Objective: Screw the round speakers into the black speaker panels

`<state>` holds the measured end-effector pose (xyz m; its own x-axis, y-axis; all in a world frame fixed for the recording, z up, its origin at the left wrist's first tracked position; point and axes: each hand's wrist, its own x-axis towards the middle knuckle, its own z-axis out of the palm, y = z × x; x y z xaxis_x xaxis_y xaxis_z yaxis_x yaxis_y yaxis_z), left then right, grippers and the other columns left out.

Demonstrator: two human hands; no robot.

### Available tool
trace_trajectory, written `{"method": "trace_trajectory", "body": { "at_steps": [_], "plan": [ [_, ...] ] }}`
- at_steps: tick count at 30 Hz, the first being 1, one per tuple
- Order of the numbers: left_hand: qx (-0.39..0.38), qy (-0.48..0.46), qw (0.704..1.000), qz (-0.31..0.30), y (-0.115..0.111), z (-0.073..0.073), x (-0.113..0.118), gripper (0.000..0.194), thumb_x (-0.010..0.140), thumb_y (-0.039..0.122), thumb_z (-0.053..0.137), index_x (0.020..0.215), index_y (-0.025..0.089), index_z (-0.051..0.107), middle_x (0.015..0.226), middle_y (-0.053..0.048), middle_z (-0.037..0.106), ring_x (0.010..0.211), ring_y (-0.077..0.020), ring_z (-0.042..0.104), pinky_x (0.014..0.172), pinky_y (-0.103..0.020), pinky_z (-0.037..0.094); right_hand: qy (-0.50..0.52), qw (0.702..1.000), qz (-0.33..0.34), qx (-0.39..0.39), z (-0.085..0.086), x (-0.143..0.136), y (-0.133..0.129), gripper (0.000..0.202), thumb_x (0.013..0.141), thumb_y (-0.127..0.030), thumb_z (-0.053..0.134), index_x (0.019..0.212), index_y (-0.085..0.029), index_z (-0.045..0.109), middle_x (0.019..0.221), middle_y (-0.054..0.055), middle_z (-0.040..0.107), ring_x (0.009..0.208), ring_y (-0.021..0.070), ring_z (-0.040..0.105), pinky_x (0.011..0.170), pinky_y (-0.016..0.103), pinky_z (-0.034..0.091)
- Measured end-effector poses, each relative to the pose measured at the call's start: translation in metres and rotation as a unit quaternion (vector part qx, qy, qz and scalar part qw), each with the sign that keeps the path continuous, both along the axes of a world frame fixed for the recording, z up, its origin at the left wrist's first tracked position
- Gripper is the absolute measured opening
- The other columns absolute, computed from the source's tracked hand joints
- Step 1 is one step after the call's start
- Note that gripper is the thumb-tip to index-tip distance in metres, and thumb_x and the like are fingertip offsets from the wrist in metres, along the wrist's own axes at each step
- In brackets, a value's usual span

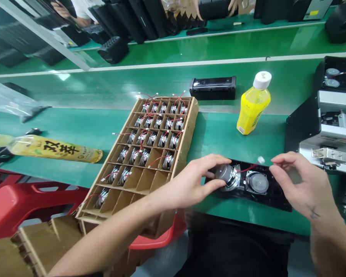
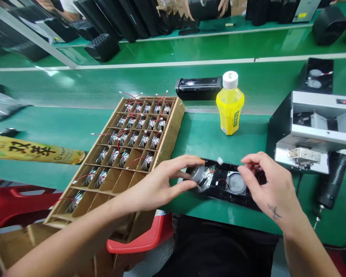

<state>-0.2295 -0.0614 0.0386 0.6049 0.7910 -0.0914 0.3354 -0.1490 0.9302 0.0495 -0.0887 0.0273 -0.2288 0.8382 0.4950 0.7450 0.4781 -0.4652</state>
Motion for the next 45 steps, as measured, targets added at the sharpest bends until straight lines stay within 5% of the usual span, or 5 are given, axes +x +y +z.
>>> {"method": "trace_trajectory", "body": {
  "at_steps": [3,6,18,45],
  "plan": [
    [0.181,0.112,0.975,-0.067,0.009,0.004,0.001,0.036,0.098,0.017,0.068,0.133,0.017,0.06,0.132,-0.01,0.069,0.117,-0.0229,0.069,0.099,-0.037,0.059,-0.082,0.996,0.029,0.009,-0.009,0.014,-0.007,0.006,0.101,-0.022,0.06,0.105,-0.017,0.063,0.096,-0.002,0.064,0.083,0.0035,0.058,0.077,0.021,0.042],
    [0.248,0.16,0.948,-0.119,0.013,0.002,0.005,0.027,0.1,0.019,0.067,0.126,0.016,0.06,0.129,-0.01,0.071,0.113,-0.0235,0.072,0.096,-0.036,0.059,-0.157,0.985,0.07,0.014,-0.019,0.013,-0.014,0.011,0.102,-0.025,0.061,0.11,-0.019,0.064,0.107,-0.003,0.066,0.097,0.0094,0.058,0.087,0.028,0.036],
    [0.309,0.249,0.905,-0.15,0.007,-0.011,0.023,0.022,0.1,0.022,0.069,0.117,0.014,0.058,0.126,-0.011,0.071,0.109,-0.0251,0.075,0.086,-0.035,0.064,-0.247,0.964,0.095,-0.005,-0.019,0.01,-0.014,0.028,0.107,-0.038,0.048,0.12,-0.018,0.062,0.117,0.002,0.062,0.097,0.0173,0.049,0.087,0.033,0.03],
    [0.331,0.258,0.893,-0.161,0.006,-0.013,0.023,0.013,0.107,0.021,0.055,0.114,0.013,0.063,0.129,-0.013,0.071,0.11,-0.0232,0.073,0.09,-0.034,0.063,-0.234,0.967,0.103,-0.014,-0.02,0.013,-0.012,0.022,0.104,-0.033,0.056,0.12,-0.019,0.063,0.12,0.001,0.064,0.103,0.016,0.059,0.088,0.034,0.034]
  ]
}}
